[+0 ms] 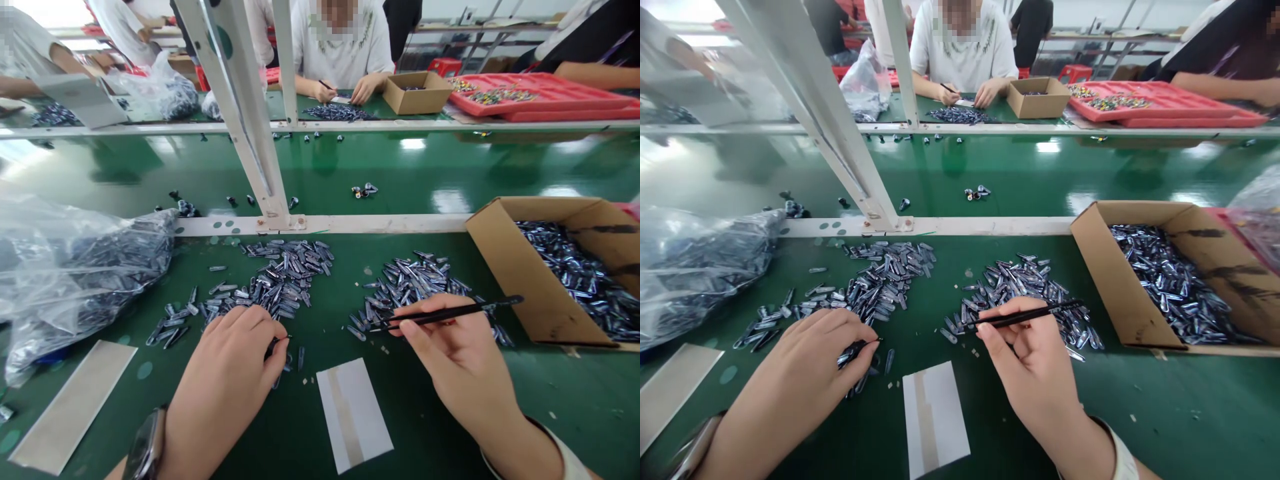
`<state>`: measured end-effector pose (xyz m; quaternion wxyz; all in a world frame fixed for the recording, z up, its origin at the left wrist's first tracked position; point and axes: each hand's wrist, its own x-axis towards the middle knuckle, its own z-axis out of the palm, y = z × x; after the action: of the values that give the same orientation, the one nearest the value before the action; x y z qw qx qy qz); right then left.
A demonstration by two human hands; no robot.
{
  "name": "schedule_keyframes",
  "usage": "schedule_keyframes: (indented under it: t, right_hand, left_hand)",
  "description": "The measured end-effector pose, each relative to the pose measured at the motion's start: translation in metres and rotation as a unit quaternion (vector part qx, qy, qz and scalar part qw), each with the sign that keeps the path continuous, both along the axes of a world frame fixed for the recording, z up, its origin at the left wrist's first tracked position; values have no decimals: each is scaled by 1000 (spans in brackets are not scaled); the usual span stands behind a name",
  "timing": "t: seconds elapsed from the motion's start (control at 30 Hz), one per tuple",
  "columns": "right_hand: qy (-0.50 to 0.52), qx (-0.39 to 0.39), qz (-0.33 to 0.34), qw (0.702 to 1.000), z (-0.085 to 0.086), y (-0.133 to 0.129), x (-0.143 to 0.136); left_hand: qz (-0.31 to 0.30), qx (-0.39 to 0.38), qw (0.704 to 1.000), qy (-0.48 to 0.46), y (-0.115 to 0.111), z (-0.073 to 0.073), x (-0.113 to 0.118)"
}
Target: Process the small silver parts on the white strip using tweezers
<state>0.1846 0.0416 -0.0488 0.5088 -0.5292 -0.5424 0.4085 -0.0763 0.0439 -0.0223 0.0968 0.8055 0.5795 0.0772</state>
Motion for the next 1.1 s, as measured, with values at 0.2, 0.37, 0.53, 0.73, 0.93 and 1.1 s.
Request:
schedule_keyframes:
  t: [0.2, 0.37, 0.53, 0.73, 0.93, 1.1]
  right_hand:
    - [-37, -76, 172, 982, 1, -11, -8]
    - [-82, -127, 253, 956, 1, -13, -9]
    - [-107, -130, 259, 951, 1, -11, -11]
    - [-107, -140, 254, 951, 1, -9, -12]
    - [-100, -159, 252, 949, 1, -8, -13]
    - [-106, -153, 250, 950, 0, -8, -15]
  left_hand:
    - [-110, -16, 991, -74, -13, 1, 23]
    - [-166, -65, 984, 0, -24, -4, 38]
    - [-153, -70, 985, -44, -23, -9, 36]
    - [-107, -85, 989, -61, -21, -9, 30]
    - [-162, -46, 986, 9, -24, -11, 33]
    - [-146, -53, 987, -42, -26, -14, 34]
